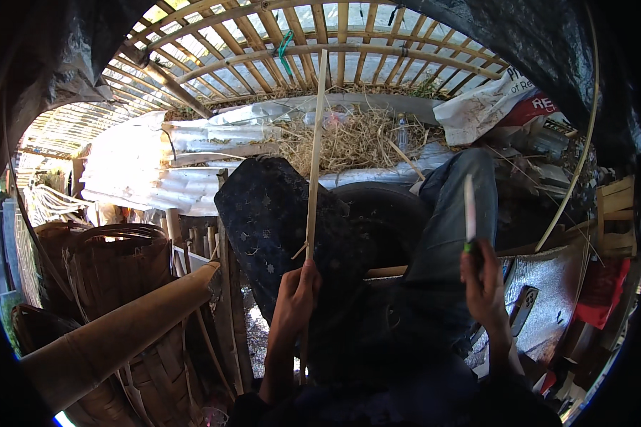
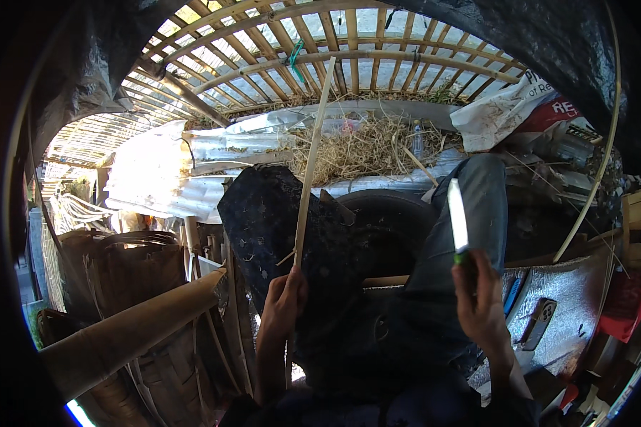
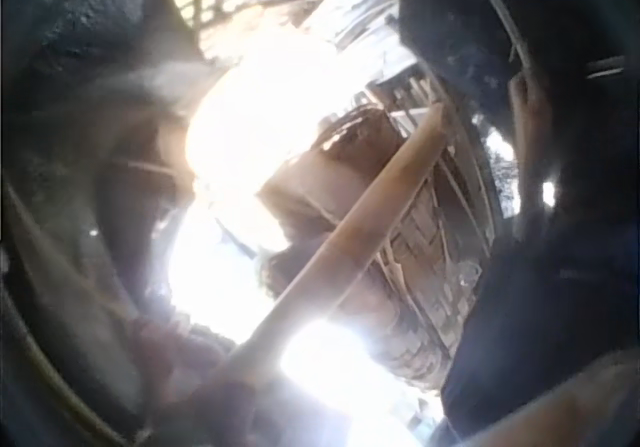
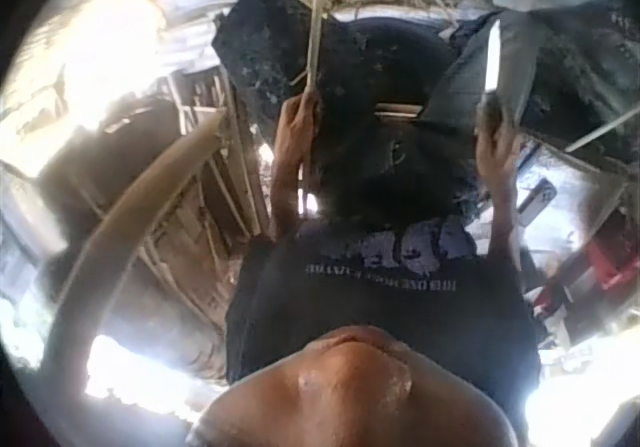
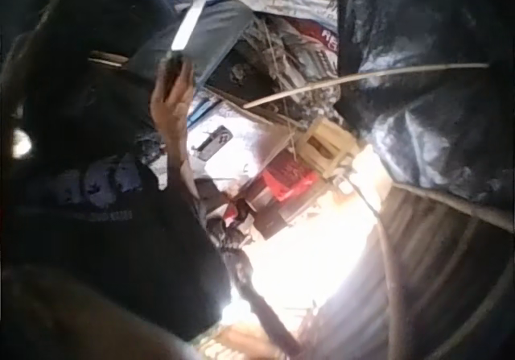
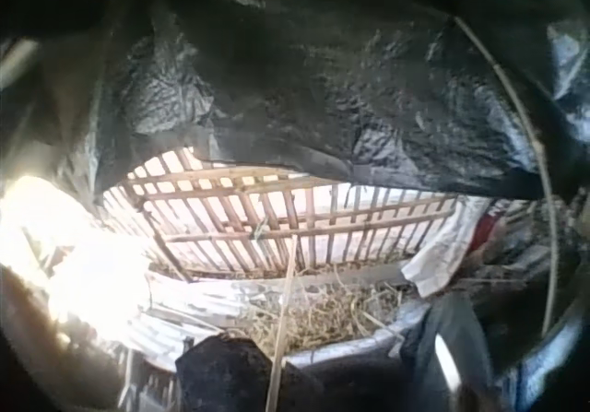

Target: The person shaves a bamboo strip with a small knife, then uses a large knife to whittle and split the bamboo strip by hand.

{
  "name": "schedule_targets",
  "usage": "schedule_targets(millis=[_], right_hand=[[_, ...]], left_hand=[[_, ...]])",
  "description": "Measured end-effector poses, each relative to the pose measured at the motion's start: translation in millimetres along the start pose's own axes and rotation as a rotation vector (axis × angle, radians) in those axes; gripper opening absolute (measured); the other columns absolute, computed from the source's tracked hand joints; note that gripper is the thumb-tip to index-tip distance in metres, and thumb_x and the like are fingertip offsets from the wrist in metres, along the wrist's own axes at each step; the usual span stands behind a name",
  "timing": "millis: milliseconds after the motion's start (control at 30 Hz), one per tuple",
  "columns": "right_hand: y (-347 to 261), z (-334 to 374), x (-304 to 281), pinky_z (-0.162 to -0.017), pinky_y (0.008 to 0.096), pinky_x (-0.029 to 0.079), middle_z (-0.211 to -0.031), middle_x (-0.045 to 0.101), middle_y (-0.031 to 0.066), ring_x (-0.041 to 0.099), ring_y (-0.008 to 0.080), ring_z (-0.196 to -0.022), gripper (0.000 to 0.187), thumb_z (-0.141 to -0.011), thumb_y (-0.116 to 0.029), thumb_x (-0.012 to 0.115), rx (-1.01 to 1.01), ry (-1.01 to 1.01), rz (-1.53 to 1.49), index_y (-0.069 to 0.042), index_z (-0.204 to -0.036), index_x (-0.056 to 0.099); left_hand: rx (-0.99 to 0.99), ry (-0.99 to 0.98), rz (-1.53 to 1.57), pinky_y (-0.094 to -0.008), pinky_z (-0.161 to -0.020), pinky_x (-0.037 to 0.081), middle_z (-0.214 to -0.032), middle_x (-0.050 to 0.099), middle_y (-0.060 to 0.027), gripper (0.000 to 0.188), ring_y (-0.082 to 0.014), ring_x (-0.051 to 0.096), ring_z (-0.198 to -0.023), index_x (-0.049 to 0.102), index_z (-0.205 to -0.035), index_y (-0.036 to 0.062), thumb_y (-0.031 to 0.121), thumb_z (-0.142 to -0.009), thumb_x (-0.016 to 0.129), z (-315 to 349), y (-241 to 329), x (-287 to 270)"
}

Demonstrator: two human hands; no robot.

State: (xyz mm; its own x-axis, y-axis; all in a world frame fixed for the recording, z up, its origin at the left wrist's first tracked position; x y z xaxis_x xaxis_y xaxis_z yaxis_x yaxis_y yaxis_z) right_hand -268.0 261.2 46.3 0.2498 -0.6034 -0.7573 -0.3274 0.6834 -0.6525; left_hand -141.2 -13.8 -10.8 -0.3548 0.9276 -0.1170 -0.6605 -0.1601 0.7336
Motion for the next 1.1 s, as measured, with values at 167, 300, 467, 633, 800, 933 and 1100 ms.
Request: schedule_targets(millis=[167, 300, 467, 633, 800, 933, 1100], right_hand=[[118.8, 97.5, -58.6, -0.059, 0.0261, 0.040, -0.070, 0.052, 0.0034, 0.048, 0.0111, -0.064, 0.014, -0.090, -0.015, 0.057, 0.683, 0.008, 0.040, -0.002, -0.092, 0.052], [181.2, 211.0, -33.0, -0.059, 0.0337, 0.044, -0.069, 0.060, 0.0092, 0.059, 0.0191, -0.065, 0.023, -0.082, -0.021, 0.067, 0.791, -0.017, -0.017, -0.002, -0.077, 0.056], [170.2, 252.4, -9.7, -0.061, 0.0371, 0.048, -0.070, 0.063, 0.0139, 0.063, 0.0291, -0.066, 0.020, -0.079, -0.020, 0.068, 0.655, -0.305, 0.220, -0.002, -0.076, 0.059], [103.5, 112.9, -67.3, -0.070, 0.0380, 0.045, -0.080, 0.063, 0.0127, 0.060, 0.0255, -0.074, 0.014, -0.087, -0.013, 0.059, 0.516, 0.033, 0.234, -0.001, -0.093, 0.057], [23.0, -32.3, 7.0, -0.069, 0.0285, 0.050, -0.086, 0.065, 0.0124, 0.062, 0.0163, -0.076, 0.030, -0.095, -0.026, 0.049, 0.353, -0.087, -0.732, 0.002, -0.099, 0.058], [-3.0, -69.8, 116.4, -0.065, 0.0245, 0.049, -0.081, 0.062, 0.0072, 0.059, 0.0122, -0.071, 0.040, -0.097, -0.036, 0.043, 0.552, -0.445, -1.113, 0.001, -0.096, 0.059], [-23.9, -86.2, 153.0, -0.057, 0.0215, 0.044, -0.074, 0.059, 0.0019, 0.054, 0.0066, -0.060, 0.029, -0.095, -0.027, 0.050, 0.423, -0.632, -1.171, -0.001, -0.091, 0.062]], left_hand=[[0.017, -0.022, -0.070, -0.0215, -0.039, 0.028, -0.048, 0.035, 0.0045, 0.051, -0.0042, 0.037, -0.042, 0.043, -0.060, 0.0079, 0.040, -0.099, 0.033, 1.7, 19.2, 15.0], [0.038, -0.057, -0.105, -0.0216, -0.039, 0.029, -0.048, 0.036, 0.0043, 0.052, -0.0044, 0.037, -0.041, 0.043, -0.059, 0.0077, 0.039, -0.099, 0.034, -4.5, 26.5, 28.6], [0.029, -0.075, -0.095, -0.0218, -0.039, 0.029, -0.047, 0.036, 0.0040, 0.051, -0.0047, 0.037, -0.041, 0.043, -0.059, 0.0072, 0.038, -0.099, 0.033, -9.9, 29.2, 42.5], [0.059, -0.191, -0.161, -0.0216, -0.039, 0.028, -0.047, 0.035, 0.0045, 0.051, -0.0039, 0.036, -0.041, 0.043, -0.060, 0.0077, 0.039, -0.099, 0.032, -14.4, 44.2, 73.7], [0.081, -0.179, -0.121, -0.0223, -0.040, 0.028, -0.047, 0.035, 0.0048, 0.052, -0.0036, 0.035, -0.041, 0.042, -0.060, 0.0078, 0.040, -0.099, 0.032, -17.1, 45.6, 71.2], [0.049, -0.206, -0.086, -0.0216, -0.041, 0.027, -0.048, 0.036, 0.0049, 0.051, -0.0035, 0.035, -0.043, 0.044, -0.062, 0.0078, 0.041, -0.099, 0.033, -15.5, 49.0, 78.6], [-0.019, -0.168, -0.073, -0.0228, -0.046, 0.031, -0.054, 0.041, 0.0033, 0.048, -0.0050, 0.039, -0.049, 0.053, -0.072, 0.0037, 0.040, -0.098, 0.037, -7.0, 35.6, 72.4]])
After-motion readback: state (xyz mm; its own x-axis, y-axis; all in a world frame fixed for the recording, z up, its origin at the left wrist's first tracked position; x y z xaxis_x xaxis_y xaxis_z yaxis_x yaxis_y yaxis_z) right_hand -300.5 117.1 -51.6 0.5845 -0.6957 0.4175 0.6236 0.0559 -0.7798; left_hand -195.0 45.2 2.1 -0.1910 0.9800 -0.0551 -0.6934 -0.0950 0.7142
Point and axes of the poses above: each hand's wrist, its own z-axis away from the middle knuckle, its own x-axis out of the palm, y = z × x, the point moved 6 cm from there along -z, towards the middle knuckle
